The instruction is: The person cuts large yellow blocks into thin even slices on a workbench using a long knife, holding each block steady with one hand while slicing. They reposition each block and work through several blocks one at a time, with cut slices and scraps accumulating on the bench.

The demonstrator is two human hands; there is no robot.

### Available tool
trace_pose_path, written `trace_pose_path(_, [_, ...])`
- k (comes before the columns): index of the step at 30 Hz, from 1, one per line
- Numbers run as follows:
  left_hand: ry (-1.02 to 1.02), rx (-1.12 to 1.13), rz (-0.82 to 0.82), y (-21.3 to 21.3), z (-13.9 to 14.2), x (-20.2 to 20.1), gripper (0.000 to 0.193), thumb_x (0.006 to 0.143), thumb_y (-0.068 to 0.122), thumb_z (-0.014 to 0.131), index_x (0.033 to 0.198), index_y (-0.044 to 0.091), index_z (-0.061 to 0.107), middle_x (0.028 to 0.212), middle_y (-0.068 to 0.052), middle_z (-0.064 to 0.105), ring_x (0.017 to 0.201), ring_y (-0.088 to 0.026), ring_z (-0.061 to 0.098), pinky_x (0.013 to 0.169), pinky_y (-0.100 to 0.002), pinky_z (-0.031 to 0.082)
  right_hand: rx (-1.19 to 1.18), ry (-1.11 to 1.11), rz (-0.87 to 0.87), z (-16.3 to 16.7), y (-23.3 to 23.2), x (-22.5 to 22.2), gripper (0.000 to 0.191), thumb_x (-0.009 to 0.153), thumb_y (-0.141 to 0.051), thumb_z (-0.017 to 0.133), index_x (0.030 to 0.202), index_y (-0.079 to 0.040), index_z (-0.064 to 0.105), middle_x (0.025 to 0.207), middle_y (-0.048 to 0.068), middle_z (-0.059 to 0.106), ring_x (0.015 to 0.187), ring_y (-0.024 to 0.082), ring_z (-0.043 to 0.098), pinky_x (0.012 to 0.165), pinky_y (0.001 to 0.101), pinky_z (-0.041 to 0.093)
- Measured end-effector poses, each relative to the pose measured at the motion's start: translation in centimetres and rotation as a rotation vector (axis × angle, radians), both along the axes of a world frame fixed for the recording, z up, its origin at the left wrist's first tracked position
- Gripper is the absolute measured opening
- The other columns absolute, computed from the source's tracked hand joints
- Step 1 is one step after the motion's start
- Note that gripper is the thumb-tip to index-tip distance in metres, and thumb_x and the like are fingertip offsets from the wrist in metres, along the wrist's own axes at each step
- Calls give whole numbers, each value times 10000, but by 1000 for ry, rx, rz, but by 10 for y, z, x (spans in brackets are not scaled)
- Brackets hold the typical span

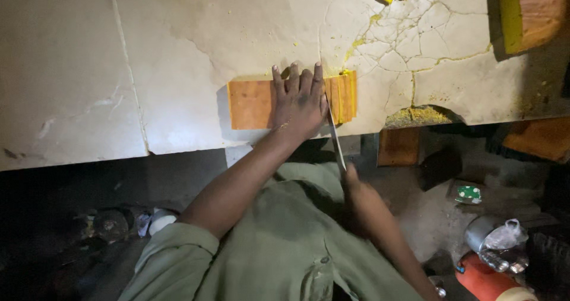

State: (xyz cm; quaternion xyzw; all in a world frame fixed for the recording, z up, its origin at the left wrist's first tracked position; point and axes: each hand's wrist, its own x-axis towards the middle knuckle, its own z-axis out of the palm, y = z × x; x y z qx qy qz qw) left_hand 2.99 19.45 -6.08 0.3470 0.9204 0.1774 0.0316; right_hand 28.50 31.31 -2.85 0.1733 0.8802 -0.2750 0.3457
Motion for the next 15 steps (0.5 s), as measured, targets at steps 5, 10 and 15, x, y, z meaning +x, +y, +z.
trace_pose_path(5, [76,63,-10,-6,-6,2,683,986,330,541,1543,-37,395,1463,-258,507,1452,-442,385,1222,-707,144,102,206,-23,-48,-4,-83,745,854,-118,639,1451,73,235,897,332,685,783,520,667,697,574,536])
trace_pose_path(10, [141,-29,-15,-10,-3,0,693,1009,341,528,1571,-40,386,1534,-281,463,1504,-460,341,1237,-699,131,24,269,-86,8,-1,-167,572,800,-82,671,1273,38,374,801,279,670,799,494,692,688,552,564])
trace_pose_path(15, [31,20,19,-13,1,-1,691,944,365,539,1530,19,416,1431,-231,510,1432,-473,364,1159,-779,111,3,308,-58,60,-29,-118,899,658,-106,840,1339,52,276,914,383,616,785,568,634,614,584,532])
